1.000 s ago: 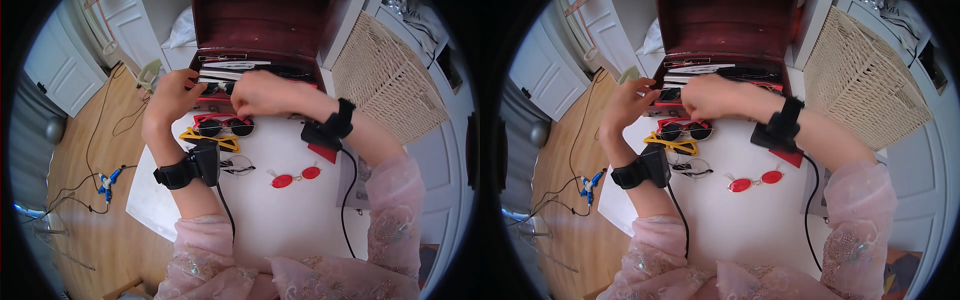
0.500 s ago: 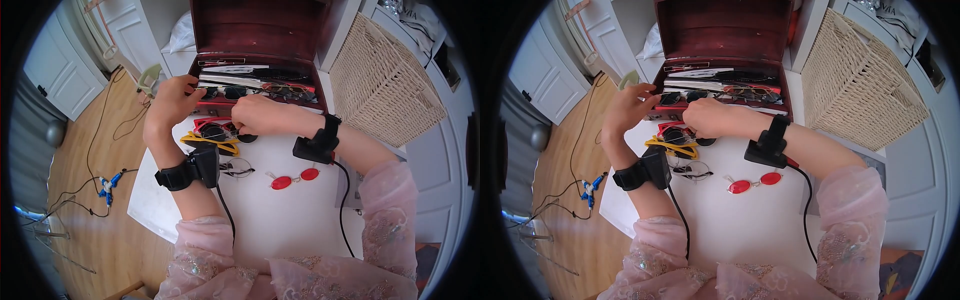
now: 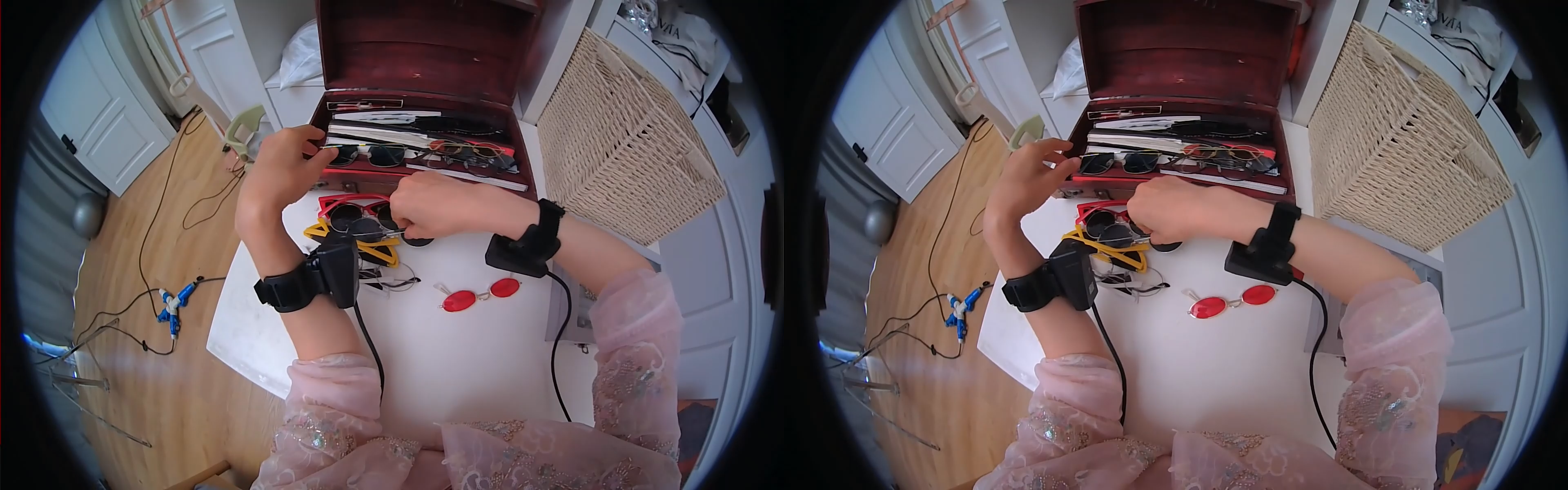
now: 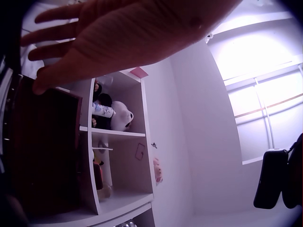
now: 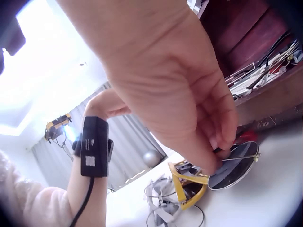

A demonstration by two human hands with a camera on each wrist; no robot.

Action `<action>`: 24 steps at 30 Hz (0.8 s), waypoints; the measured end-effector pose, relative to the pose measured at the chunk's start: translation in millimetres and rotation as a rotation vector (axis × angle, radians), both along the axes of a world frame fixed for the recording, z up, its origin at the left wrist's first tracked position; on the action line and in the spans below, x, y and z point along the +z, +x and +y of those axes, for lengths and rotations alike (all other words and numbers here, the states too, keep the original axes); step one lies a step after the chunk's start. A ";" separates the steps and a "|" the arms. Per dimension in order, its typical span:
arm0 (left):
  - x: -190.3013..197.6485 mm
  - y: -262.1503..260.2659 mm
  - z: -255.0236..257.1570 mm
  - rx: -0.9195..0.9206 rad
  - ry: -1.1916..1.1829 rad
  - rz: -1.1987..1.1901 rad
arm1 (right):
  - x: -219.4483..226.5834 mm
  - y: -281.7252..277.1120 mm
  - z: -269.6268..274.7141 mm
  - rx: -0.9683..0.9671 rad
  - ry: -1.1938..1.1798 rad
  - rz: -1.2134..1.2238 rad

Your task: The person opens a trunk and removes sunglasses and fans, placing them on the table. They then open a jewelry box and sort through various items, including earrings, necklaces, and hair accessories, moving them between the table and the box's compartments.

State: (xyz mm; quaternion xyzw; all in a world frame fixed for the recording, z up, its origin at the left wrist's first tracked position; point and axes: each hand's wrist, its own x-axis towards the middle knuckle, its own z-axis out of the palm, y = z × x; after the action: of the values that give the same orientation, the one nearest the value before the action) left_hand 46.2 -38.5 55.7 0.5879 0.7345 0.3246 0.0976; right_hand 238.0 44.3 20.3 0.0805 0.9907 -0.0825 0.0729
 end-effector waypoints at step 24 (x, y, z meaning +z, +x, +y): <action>-2.9 -1.1 2.1 -0.016 0.000 0.002 | 83.4 20.3 51.2 -0.245 -0.175 -0.055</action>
State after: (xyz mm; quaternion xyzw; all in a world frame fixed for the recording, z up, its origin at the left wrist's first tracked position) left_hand 45.0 -36.4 52.8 0.5941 0.7298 0.3232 0.0997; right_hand 258.2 95.4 103.8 0.1963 0.9600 -0.1747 0.0962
